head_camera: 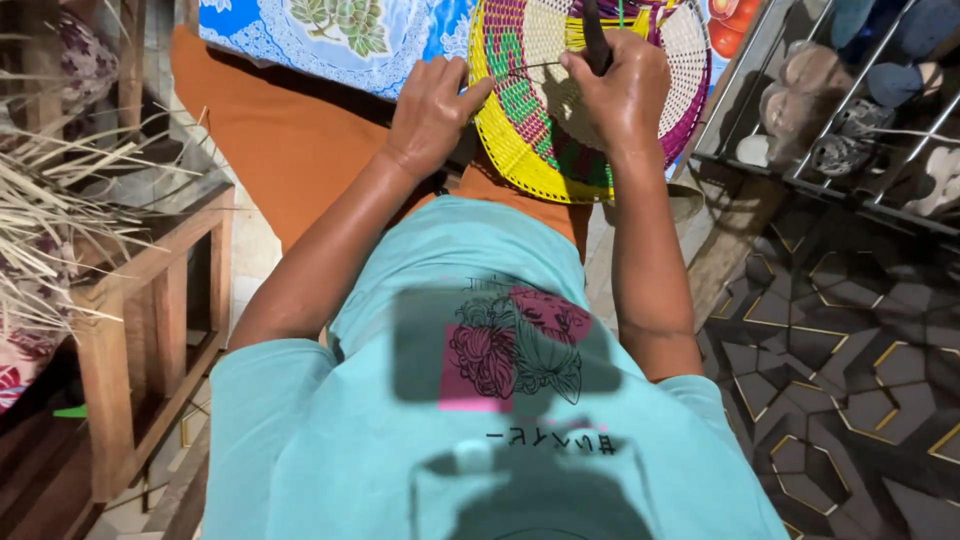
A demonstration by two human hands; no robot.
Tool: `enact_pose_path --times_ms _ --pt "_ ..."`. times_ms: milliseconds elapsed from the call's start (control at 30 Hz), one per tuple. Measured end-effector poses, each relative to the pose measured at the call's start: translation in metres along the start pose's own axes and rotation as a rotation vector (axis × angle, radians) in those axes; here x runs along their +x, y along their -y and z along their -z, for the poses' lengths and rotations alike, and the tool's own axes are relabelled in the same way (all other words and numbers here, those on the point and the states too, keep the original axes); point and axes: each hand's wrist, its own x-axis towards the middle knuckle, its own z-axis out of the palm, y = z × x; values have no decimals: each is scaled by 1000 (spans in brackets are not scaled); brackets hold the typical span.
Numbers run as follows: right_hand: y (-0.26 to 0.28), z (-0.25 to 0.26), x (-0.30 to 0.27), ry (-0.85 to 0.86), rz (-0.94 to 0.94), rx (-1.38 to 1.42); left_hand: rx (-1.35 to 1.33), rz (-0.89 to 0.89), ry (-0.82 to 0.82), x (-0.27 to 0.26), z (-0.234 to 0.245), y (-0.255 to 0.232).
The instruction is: Weaving a colorful circular fan using dyed straw or fiber and a small tool
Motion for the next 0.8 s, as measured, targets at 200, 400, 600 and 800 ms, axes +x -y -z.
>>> enact_pose_path --times_ms 200,400,600,800 --pt "-10 -9 2 1 5 -44 -6 5 78 -7 -12 3" --pt "-8 -8 2 44 -3 -57 27 -25 77 -2 -7 4" --pt "-16 -13 0 3 39 -60 29 -36 71 3 -2 4" --pt "-34 -19 1 62 53 -23 67 -67 81 2 -5 6"
